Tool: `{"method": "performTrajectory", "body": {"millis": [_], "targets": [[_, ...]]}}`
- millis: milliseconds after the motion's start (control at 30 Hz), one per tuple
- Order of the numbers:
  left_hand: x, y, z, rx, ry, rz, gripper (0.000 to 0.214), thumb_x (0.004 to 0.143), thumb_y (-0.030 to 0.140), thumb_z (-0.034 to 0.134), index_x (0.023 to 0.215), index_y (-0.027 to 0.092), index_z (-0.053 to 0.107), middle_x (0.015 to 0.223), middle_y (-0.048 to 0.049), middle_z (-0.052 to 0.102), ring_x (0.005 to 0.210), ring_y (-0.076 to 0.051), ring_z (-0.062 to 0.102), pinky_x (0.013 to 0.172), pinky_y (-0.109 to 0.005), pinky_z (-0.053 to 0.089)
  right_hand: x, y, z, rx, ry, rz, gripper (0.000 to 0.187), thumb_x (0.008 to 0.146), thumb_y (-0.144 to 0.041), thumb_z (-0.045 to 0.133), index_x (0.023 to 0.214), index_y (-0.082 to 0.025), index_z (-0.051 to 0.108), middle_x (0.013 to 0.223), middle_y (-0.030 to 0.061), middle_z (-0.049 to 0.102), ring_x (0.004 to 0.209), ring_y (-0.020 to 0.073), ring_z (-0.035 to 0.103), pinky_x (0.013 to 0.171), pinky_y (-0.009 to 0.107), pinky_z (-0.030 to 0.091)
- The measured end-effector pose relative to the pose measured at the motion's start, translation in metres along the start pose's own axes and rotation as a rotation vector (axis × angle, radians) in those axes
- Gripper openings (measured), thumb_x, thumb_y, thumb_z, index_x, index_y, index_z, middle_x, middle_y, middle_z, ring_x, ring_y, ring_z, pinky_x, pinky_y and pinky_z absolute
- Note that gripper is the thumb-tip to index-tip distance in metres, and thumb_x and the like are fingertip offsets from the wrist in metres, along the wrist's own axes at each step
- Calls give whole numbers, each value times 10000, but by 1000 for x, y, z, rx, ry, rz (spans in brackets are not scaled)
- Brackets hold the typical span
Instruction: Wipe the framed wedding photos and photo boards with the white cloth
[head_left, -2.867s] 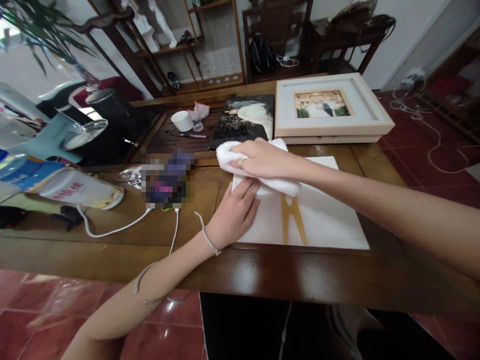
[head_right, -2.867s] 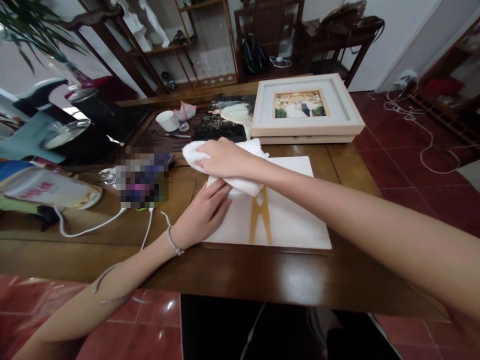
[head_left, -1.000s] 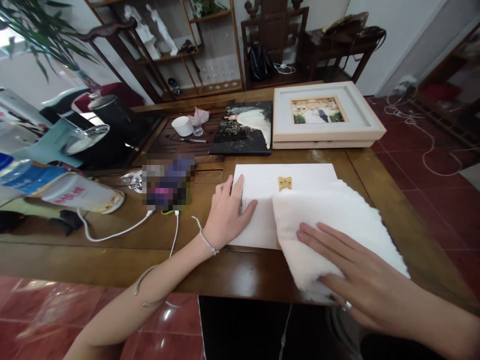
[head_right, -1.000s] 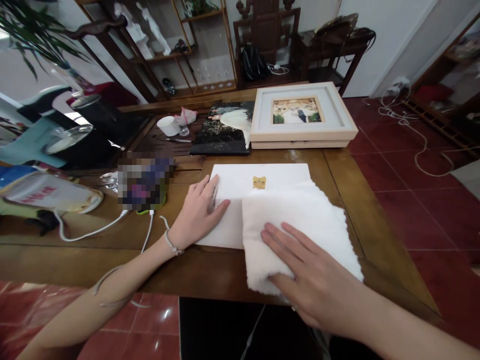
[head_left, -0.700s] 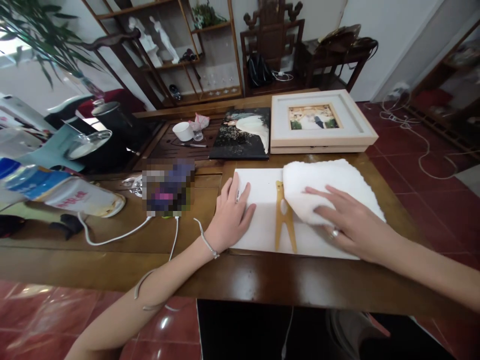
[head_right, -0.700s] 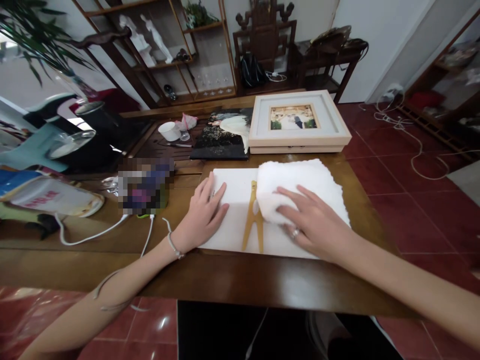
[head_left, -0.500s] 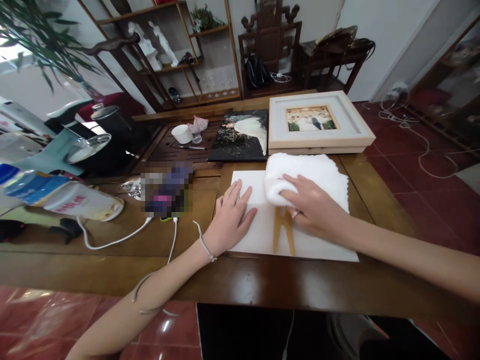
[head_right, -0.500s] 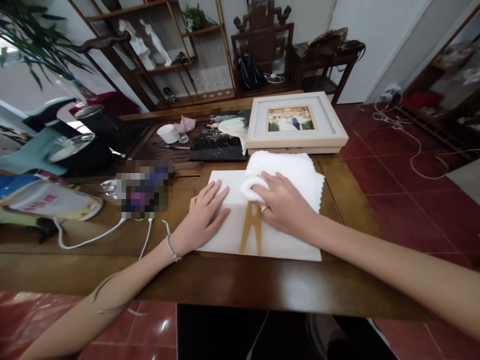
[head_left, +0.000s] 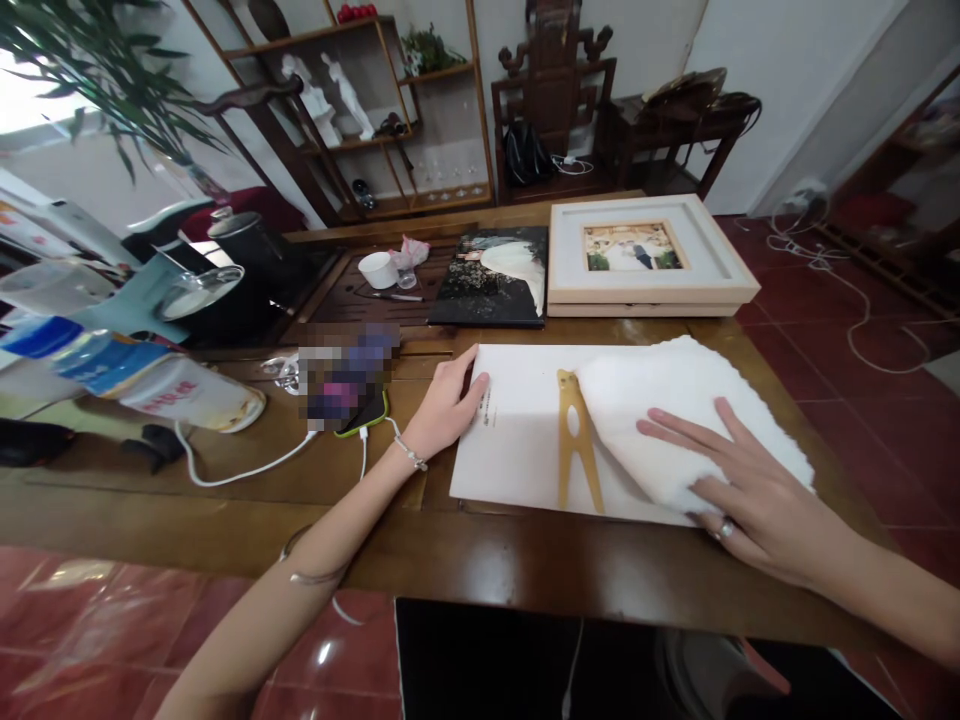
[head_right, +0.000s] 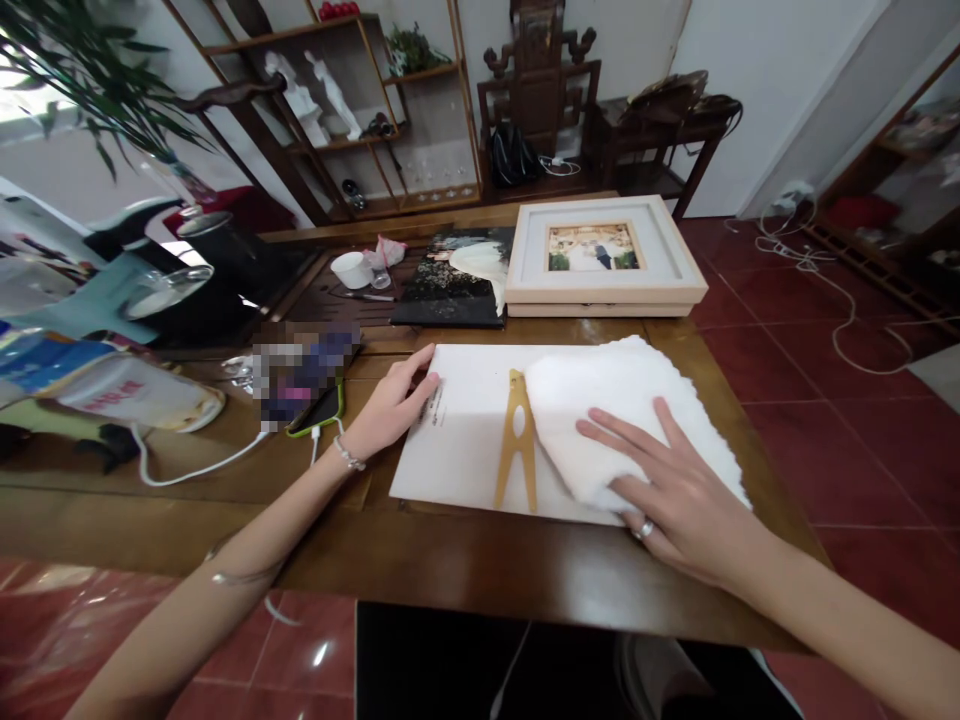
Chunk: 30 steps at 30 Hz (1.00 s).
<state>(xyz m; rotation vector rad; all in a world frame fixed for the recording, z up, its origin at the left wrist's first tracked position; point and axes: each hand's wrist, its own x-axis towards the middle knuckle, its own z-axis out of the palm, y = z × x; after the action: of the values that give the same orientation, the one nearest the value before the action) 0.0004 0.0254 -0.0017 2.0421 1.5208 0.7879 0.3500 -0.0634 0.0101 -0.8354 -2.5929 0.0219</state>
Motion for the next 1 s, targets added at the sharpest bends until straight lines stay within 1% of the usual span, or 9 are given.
{"method": "performTrajectory", "body": {"millis": [133,267,400,500,567,633,767,867,1000], "targets": [[4,-1,-3,-361,-1,-152,557,880,367,527,1382,135,466,1446,-154,502,1286,-281,501,1076,-449,377,8,1,-1,1,-48,-46,234,795,-327,708,721,-219,514,1513,150,389,1367,413,358,1117,739,138],[7,3,-10,-668,10,-216,521,842,331,579,1325,141,536,1411,-138,553,1346,-275,470,1135,-454,310,12,-2,-3,67,-51,24,179,778,-265,710,709,-252,545,1535,46,366,1355,407,368,1161,687,124],[9,5,-14,-673,-53,-211,490,855,375,566,1283,135,578,1428,-125,539,1368,-280,443,1146,-445,298,11,1,-1,61,-40,-13,167,787,-252,691,713,-233,543,1538,77,361,1366,408,351,1135,719,127],[10,2,-8,-464,-66,-183,560,891,432,529,1383,169,487,1494,-121,459,1404,-273,386,1162,-441,267,11,4,0,36,-45,-61,205,802,-319,690,736,-204,534,1525,140,375,1381,392,338,1102,743,137],[11,-1,-1,-266,-10,-185,587,901,458,517,1414,181,448,1503,-131,440,1432,-295,317,1175,-491,203,12,4,0,36,-47,-63,205,810,-316,686,747,-198,530,1508,157,398,1388,377,334,1091,746,147],[15,-4,4,-202,21,-202,573,903,469,515,1398,185,468,1480,-141,465,1439,-315,282,1173,-540,155,14,3,0,35,-47,-74,202,815,-302,684,753,-196,523,1497,172,410,1389,373,334,1082,750,158],[22,-7,2,-340,-4,-190,537,898,439,504,1365,174,501,1466,-132,489,1389,-282,399,1163,-475,250,14,2,0,23,-45,-85,199,811,-291,691,761,-197,523,1489,187,415,1389,379,332,1071,760,167],[22,-5,-7,-574,-14,-188,544,854,400,569,1328,134,530,1451,-139,509,1361,-273,450,1152,-425,307,14,5,0,43,-33,-89,210,801,-286,700,743,-197,519,1484,182,425,1385,381,337,1070,761,165],[17,2,-26,-866,-64,-229,545,896,404,496,1390,174,471,1454,-133,504,1258,-301,555,1053,-487,429,14,5,-2,54,-25,-96,238,799,-291,702,741,-199,491,1481,193,426,1388,380,334,1078,750,182]]}}
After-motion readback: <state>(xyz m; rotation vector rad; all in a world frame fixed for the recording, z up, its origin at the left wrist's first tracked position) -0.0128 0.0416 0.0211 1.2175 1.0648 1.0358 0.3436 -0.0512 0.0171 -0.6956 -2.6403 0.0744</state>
